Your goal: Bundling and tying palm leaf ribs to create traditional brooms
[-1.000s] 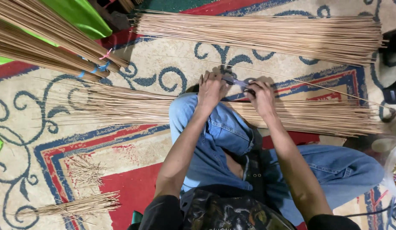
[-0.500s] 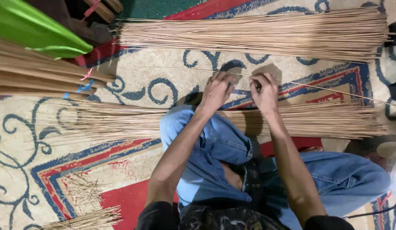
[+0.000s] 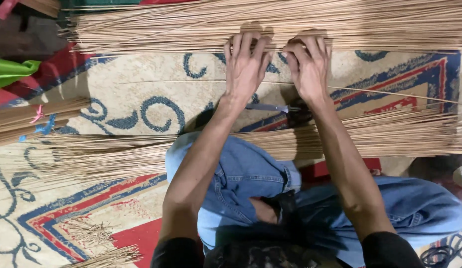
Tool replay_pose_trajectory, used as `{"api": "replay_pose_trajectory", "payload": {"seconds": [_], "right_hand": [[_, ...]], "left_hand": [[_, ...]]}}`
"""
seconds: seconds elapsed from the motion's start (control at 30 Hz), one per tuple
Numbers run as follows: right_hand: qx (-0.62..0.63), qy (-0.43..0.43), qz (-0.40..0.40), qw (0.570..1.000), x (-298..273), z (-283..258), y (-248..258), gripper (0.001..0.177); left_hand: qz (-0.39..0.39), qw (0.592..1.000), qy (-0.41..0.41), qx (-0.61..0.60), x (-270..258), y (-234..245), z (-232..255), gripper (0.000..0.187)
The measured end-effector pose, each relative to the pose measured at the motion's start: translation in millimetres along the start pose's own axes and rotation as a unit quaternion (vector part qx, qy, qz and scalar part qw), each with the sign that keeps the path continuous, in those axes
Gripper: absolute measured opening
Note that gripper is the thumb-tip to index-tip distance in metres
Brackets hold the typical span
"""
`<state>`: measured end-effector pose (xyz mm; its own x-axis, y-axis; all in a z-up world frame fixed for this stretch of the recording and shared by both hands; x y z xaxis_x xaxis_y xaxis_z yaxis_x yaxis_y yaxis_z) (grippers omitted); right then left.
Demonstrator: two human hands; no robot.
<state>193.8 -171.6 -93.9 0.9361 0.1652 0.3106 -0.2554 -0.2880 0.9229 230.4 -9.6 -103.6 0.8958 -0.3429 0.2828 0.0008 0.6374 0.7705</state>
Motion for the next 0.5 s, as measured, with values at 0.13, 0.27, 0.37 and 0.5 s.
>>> {"api": "replay_pose_trajectory", "payload": {"seconds": [0.13, 0.27, 0.37, 0.5], "right_hand": [[0.003, 0.006, 0.029, 1.0, 6, -16, 45, 0.017], [-0.04, 0.022, 0.021, 0.999, -7, -21, 74, 0.011], [-0.028, 0.009, -0.03, 0.999, -9, -47, 97, 0.029], [0.004, 0.036, 0.017, 0.999, -23, -74, 113, 0.008]], "left_hand": [[-0.014, 0.997, -0.071, -0.019, -1, 26, 13, 0.034], [-0.019, 0.994, -0.11, -0.019, -6, 67, 21, 0.02], [-0.029, 0.993, -0.106, -0.044, -14, 104, 45, 0.026], [-0.027, 0.986, -0.12, -0.112, -34, 101, 55, 0.023]]}}
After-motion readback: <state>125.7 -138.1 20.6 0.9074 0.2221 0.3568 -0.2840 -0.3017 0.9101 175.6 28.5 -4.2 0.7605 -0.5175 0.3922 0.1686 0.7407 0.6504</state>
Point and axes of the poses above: each hand's wrist, its own x-axis towards the middle knuckle, its own y-axis out of the back of the hand, z = x × y, the point moved 6 cm from there along x, towards the middle knuckle, and after that the axes turned 9 degrees about -x, right-handed, at the moved point
